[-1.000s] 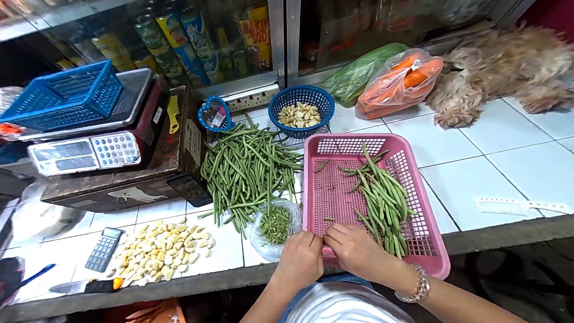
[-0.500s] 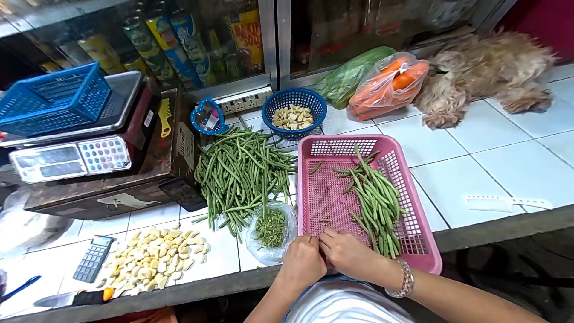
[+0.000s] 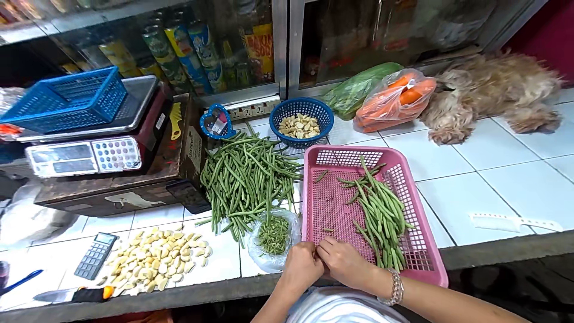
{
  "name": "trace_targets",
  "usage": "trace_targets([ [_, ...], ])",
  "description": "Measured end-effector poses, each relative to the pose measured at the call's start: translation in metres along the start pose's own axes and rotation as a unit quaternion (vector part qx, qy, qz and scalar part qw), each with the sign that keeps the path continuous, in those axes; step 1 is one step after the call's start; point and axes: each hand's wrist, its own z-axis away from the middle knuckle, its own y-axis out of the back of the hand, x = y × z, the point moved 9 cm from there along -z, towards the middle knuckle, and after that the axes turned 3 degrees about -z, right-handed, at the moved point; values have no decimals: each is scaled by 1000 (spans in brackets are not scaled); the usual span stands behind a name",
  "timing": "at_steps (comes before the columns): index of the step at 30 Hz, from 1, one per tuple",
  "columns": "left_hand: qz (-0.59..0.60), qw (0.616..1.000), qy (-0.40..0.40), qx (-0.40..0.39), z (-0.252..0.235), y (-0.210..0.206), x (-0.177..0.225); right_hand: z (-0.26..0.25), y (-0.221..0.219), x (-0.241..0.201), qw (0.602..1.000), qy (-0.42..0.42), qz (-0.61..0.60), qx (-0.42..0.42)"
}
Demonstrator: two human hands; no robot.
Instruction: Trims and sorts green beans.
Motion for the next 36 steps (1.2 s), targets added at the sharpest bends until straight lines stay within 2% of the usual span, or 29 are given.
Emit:
trace_targets([
  [3, 78, 987, -79, 115, 2, 17, -1, -5, 11, 24, 992, -47, -102, 58],
  [6, 116, 975, -142, 127, 5, 29, 4, -10, 16, 52, 936, -158, -313, -6],
  [7, 115, 973, -159, 125, 6, 30, 6, -9, 15, 54, 916, -183, -357, -28],
  [9, 81, 970, -188, 132, 9, 31, 14, -8, 14, 50, 901, -190, -387, -45],
  [11, 21, 969, -215, 123, 10, 28, 20, -8, 16, 41, 933, -121, -339, -31],
  [13, -17, 971, -225, 76, 12, 19, 22, -4, 16, 29, 966, -34, -254, -28],
  [15, -42, 974, -219, 36, 15, 10, 22, 2, 13, 17, 983, 16, -182, -31],
  [21, -41, 983, -176, -17, 26, -12, 14, 23, 4, -2, 988, 80, -133, -23],
  [23, -33, 983, -182, 4, 31, -11, 16, 26, 3, -3, 988, 87, -129, -13],
  [25, -21, 981, -189, 37, 34, -6, 20, 24, 5, -3, 992, 61, -106, -9],
  [28, 4, 972, -212, 99, 39, 2, 34, 16, 7, 12, 991, -55, -125, 4],
  [31, 49, 960, -252, 110, 48, 10, 47, 11, 17, 33, 978, -156, -125, 61],
  [34, 123, 931, -321, 126, 62, 22, 49, 15, 21, 53, 970, -200, -98, 94],
  [36, 109, 923, -310, 202, 66, 38, 40, 20, 18, 68, 951, -253, -160, 80],
])
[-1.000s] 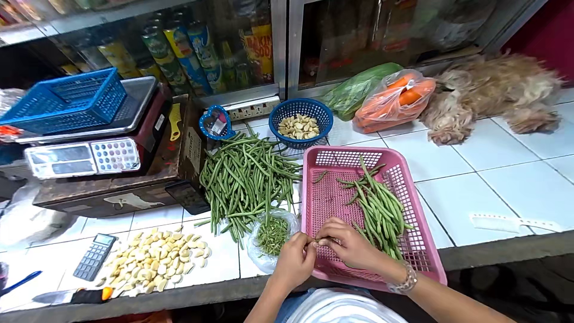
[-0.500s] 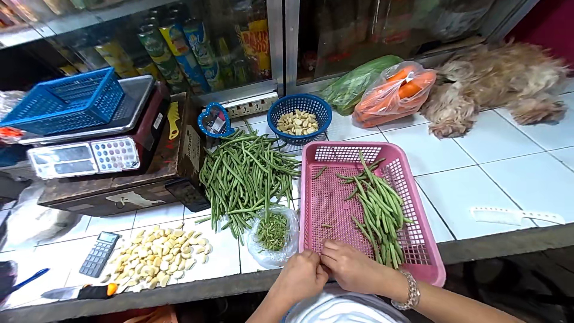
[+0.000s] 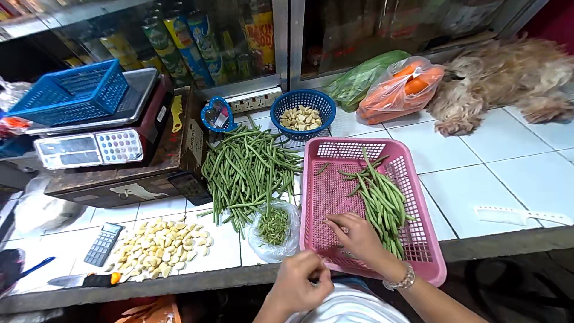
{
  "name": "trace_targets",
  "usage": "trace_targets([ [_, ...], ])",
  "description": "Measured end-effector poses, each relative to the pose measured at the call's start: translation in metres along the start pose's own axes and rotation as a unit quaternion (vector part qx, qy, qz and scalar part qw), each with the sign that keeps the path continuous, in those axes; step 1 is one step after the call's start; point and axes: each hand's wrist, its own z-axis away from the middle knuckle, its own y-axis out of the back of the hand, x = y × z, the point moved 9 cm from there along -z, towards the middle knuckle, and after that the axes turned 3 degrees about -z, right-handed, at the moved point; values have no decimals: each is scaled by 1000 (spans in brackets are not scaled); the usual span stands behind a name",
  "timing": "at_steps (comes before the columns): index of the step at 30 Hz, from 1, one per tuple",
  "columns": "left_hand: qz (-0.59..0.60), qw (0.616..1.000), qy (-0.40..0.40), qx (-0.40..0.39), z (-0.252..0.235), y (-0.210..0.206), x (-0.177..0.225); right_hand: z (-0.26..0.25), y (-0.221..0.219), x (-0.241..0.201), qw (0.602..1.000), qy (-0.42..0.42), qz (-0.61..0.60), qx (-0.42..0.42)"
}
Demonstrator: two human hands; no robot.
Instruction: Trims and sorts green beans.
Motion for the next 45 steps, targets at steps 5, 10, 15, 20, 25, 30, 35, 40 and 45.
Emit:
trace_targets([
  [5, -196, 948, 250, 7, -1, 29, -93, 1, -3, 27, 953, -206, -215, -48],
  [10, -252, 861, 430, -100, -20, 44, -173, 1, -8, 22, 928, -231, -289, -39],
  [15, -304, 811, 473, -159, -51, 30, -201, -13, -41, -4, 892, -278, -277, -225],
  [20, -342, 787, 482, -178, -73, 16, -219, -37, -99, -18, 865, -262, -209, -373],
  [25, -365, 753, 497, -230, -76, 11, -231, -54, -126, -13, 855, -274, -156, -411],
  [30, -337, 802, 469, -151, -123, 53, -207, -60, -124, -15, 854, -221, -187, -432],
  [35, -323, 861, 390, -50, -149, 95, -199, -82, -84, 3, 902, -208, -260, -274],
  [40, -176, 844, 327, -387, -71, 17, -177, -68, -57, 40, 910, -244, -277, -187],
  [45, -147, 820, 364, -416, -29, 4, -185, -47, -57, 53, 900, -290, -257, -201],
])
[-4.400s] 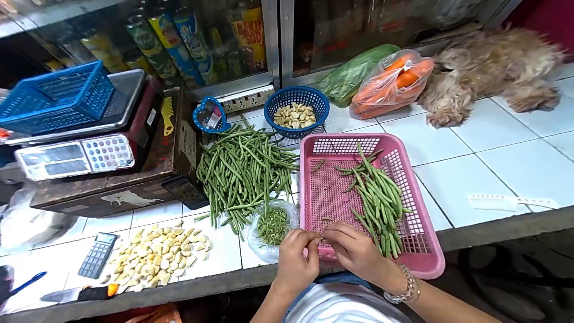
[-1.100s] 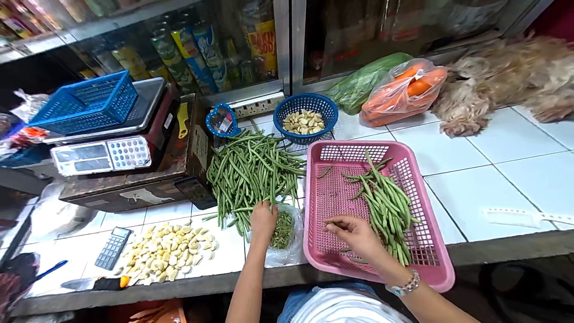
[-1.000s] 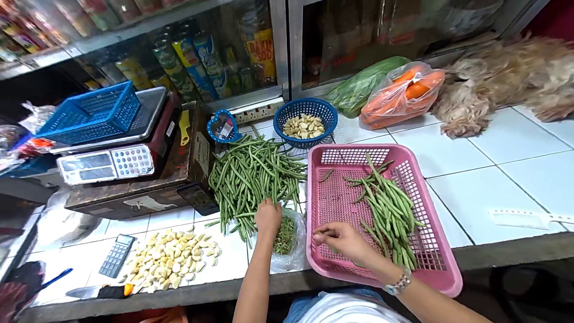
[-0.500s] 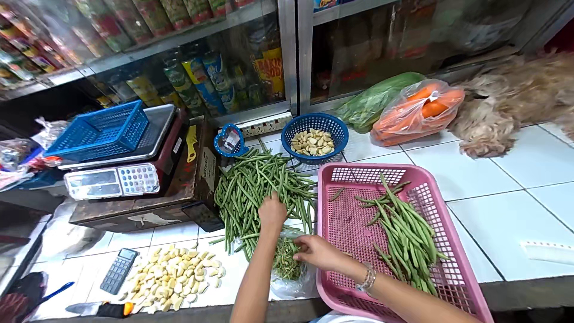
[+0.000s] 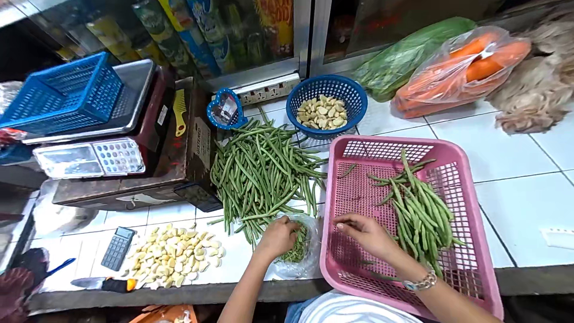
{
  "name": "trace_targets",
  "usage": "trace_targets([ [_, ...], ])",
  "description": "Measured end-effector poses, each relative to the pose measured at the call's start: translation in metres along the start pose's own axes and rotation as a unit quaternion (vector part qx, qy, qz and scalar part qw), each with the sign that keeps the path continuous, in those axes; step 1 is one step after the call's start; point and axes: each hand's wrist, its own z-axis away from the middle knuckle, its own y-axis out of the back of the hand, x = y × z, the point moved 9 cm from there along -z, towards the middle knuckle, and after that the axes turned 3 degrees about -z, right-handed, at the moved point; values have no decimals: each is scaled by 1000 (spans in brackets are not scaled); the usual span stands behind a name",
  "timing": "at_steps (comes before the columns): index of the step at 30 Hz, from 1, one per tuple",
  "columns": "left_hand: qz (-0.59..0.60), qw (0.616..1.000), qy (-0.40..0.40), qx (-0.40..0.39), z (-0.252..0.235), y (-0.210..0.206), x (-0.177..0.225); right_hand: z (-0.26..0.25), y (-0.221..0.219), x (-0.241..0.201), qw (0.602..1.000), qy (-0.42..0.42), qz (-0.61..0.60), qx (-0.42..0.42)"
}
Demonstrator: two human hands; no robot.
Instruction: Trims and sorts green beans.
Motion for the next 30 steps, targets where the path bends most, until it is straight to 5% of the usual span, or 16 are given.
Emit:
trace_targets([
  [6, -32, 999, 4, -4, -10, -11, 3, 4, -11, -16, 999, 45, 3, -7],
  [14, 83, 982, -52, 164, 17, 13, 0, 10, -12, -31, 994, 100, 41, 7],
  [22, 381, 855, -183, 300, 63, 26, 10, 7, -66, -57, 974, 175, 60, -129],
  [30, 438, 783, -179, 404, 88, 24, 13, 21, -87, -63, 976, 195, -8, -99],
])
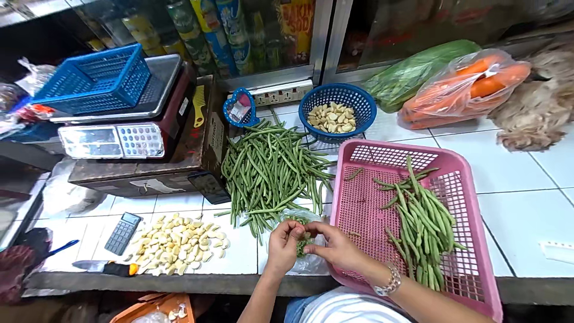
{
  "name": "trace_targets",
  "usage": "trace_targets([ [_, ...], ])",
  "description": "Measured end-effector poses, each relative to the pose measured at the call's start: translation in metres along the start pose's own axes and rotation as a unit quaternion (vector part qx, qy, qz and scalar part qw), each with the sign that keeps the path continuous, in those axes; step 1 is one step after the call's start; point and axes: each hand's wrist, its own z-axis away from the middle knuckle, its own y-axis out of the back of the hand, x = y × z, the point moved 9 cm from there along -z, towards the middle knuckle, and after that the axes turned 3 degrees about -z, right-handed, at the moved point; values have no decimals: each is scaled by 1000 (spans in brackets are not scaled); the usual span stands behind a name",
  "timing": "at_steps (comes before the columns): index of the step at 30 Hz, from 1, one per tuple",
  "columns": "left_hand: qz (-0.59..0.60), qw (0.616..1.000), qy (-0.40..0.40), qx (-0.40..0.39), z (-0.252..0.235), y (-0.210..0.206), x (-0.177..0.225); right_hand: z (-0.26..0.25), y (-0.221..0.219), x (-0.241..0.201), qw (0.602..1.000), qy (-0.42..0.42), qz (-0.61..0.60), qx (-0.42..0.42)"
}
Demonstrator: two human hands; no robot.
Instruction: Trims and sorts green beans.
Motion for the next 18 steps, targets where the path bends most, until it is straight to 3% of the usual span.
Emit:
trace_targets([
  [4, 18, 998, -7, 63, 11, -3, 1, 0, 3, -2, 995, 72, 3, 65],
  [9, 94, 984, -89, 119, 22, 17, 17, -7, 10, -15, 969, 186, 161, 26],
  [13, 122, 967, -159, 157, 28, 41, 49, -17, 19, 3, 998, 44, 51, 3],
  [15, 72, 967, -167, 180, 30, 46, 48, -20, 20, 11, 998, -36, -42, 2],
  [18, -102, 978, -72, 166, 30, 32, 18, -19, 18, 12, 989, -76, -125, 16],
])
